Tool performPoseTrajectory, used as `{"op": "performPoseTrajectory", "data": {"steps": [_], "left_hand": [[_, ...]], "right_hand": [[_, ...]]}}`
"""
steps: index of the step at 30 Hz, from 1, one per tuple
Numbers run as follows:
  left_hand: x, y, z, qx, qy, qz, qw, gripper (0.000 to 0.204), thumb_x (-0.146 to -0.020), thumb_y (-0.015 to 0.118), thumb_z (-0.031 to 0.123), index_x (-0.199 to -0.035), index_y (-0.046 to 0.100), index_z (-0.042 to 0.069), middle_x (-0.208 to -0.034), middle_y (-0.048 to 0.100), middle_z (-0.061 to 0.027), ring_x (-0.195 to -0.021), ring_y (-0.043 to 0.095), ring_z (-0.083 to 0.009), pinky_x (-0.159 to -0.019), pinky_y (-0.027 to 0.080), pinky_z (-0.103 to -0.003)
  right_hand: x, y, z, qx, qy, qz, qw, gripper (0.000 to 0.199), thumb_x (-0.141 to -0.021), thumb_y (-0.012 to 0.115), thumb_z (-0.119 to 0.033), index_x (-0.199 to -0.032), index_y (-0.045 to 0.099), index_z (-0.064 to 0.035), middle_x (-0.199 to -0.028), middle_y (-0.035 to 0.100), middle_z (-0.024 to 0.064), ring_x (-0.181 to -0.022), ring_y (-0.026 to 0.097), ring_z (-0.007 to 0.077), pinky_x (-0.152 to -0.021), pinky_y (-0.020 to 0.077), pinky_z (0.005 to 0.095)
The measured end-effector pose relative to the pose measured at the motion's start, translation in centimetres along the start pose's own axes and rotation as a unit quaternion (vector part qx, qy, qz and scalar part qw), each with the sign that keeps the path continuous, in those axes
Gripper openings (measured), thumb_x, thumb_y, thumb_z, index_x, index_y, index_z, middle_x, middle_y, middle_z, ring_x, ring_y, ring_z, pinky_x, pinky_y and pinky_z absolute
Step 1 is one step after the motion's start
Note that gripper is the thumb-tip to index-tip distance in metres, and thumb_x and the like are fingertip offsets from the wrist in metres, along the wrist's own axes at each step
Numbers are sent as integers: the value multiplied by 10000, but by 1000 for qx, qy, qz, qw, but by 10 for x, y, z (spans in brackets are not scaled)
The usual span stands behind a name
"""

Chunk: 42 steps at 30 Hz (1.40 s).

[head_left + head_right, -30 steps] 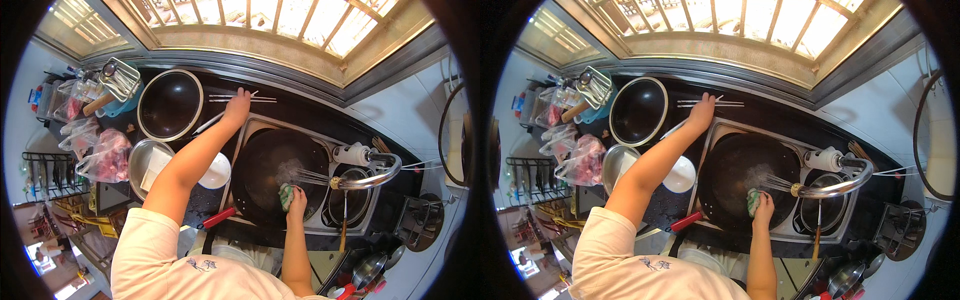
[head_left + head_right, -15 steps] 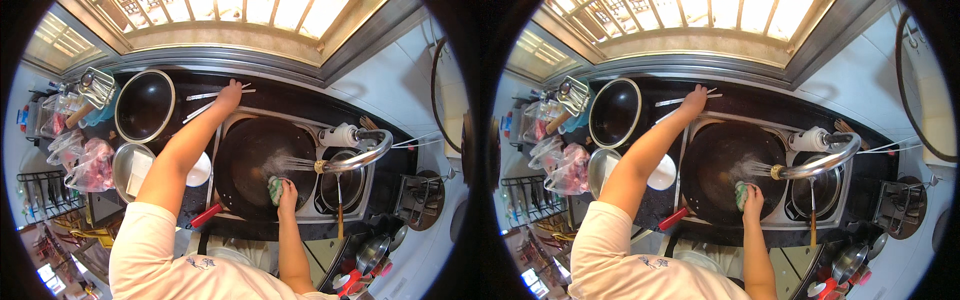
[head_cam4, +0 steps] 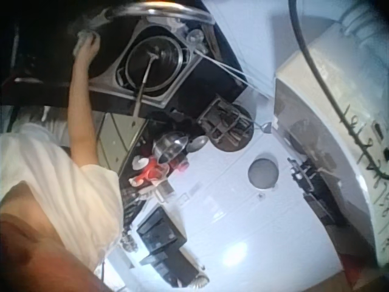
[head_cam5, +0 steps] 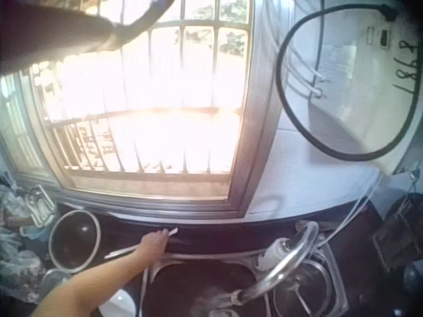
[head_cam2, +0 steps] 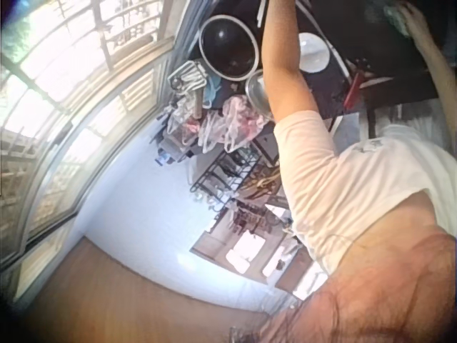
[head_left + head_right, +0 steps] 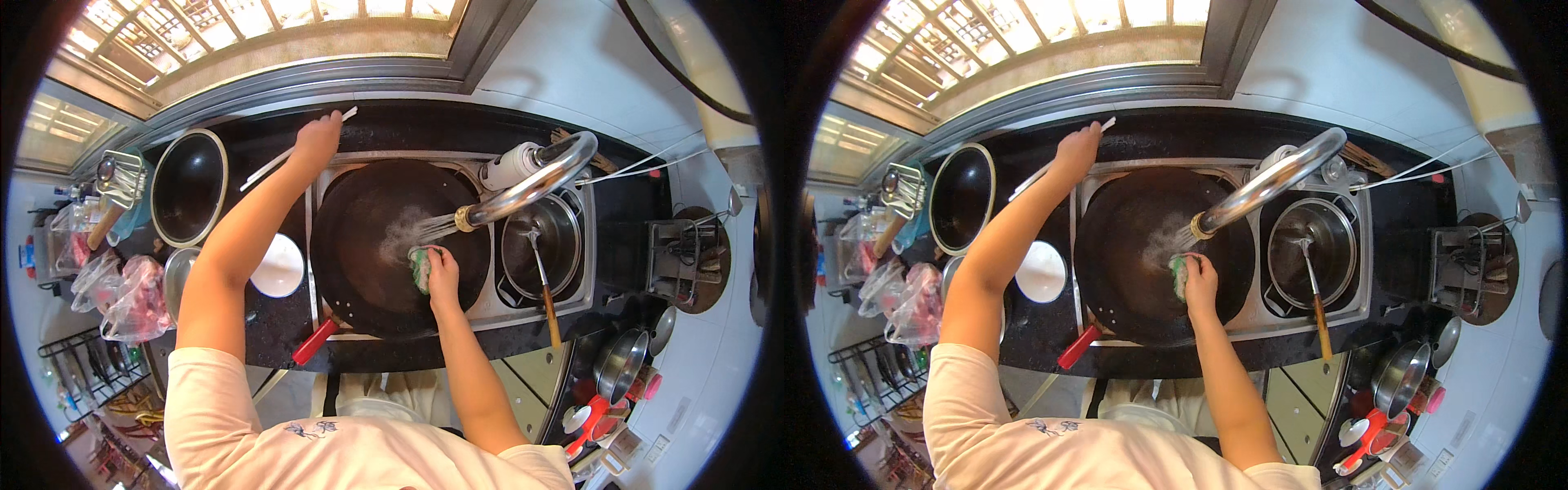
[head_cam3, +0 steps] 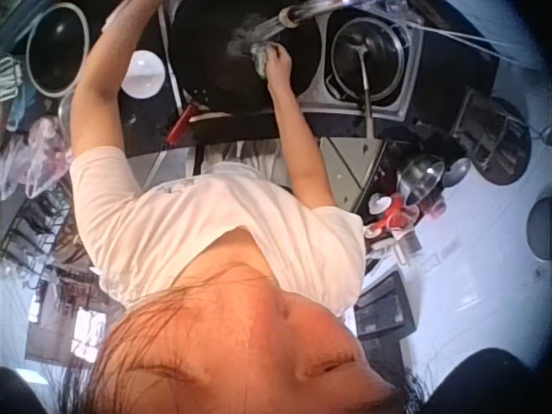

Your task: The person washes a white bowl with a green sponge under running water in a kitchen sink. They then move to the stove, use a spatula to transfer food from a wok into the bowl, and return to the sink to wash the wok and spatula with the sponge.

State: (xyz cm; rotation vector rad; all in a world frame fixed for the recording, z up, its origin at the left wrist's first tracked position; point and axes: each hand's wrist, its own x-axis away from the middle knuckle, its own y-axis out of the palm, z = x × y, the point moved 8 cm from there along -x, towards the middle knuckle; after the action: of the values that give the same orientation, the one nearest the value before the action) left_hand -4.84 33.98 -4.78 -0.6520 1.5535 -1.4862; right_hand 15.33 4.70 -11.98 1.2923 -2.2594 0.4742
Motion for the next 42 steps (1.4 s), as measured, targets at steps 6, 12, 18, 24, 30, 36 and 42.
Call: {"op": "performPoseTrajectory", "data": {"steps": [6, 12, 18, 24, 30, 36, 42], "left_hand": [[7, -124, 66, 183, -61, 91, 977, 162, -959, 446, 158, -884, 446, 14, -685, 559, -203, -663, 580, -398, -586, 426, -467], [55, -112, 133, 517, -92, 36, 850, 228, -1002, 389, 206, -877, 486, 43, -705, 492, -29, -667, 476, -130, -630, 408, -279], [92, -41, 179, 705, -173, -38, 687, 276, -998, 421, 276, -863, 497, 48, -700, 477, -7, -677, 495, -95, -658, 432, -249], [107, -20, 194, 724, -237, -35, 647, 249, -980, 441, 215, -814, 479, 34, -697, 476, -16, -678, 550, -125, -670, 454, -283], [171, 39, 220, 756, -241, -198, 576, 255, -978, 446, 222, -946, 566, -1, -928, 613, -78, -933, 575, -163, -852, 453, -304], [169, 62, 170, 797, -332, -22, 504, 247, -985, 442, 276, -954, 509, 41, -778, 597, -78, -841, 636, -226, -766, 525, -371], [198, 97, 176, 642, -384, -286, 599, 212, -980, 438, 248, -1018, 528, 59, -676, 460, -5, -491, 422, -108, -475, 422, -284]], "right_hand": [[-1, -6, -15, 95, -100, -18, 990, 236, -907, 560, -191, -1062, 587, -16, -928, 578, 88, -878, 552, 182, -793, 432, 311], [21, 20, -69, 227, -307, -68, 922, 429, -791, 714, -207, -1159, 560, -48, -1068, 522, 114, -1019, 544, 274, -875, 433, 349], [11, 40, -37, 318, -278, -213, 881, 370, -808, 688, -301, -1045, 588, -34, -882, 591, 163, -867, 587, 313, -759, 453, 374], [8, 26, 0, 254, -234, -263, 901, 271, -875, 608, -266, -928, 597, 1, -794, 616, 169, -739, 613, 324, -693, 464, 383], [3, 11, -3, 182, -178, -281, 925, 243, -861, 626, -185, -1011, 611, 6, -886, 654, 158, -817, 642, 257, -718, 478, 354], [-2, -16, -45, 293, -305, -78, 903, 302, -748, 742, -232, -963, 637, -47, -917, 566, 106, -815, 589, 273, -726, 475, 360], [-18, 0, -7, 589, -389, 6, 708, 437, -702, 746, -162, -1084, 576, -37, -1129, 466, 133, -1029, 516, 325, -841, 440, 404]]}}
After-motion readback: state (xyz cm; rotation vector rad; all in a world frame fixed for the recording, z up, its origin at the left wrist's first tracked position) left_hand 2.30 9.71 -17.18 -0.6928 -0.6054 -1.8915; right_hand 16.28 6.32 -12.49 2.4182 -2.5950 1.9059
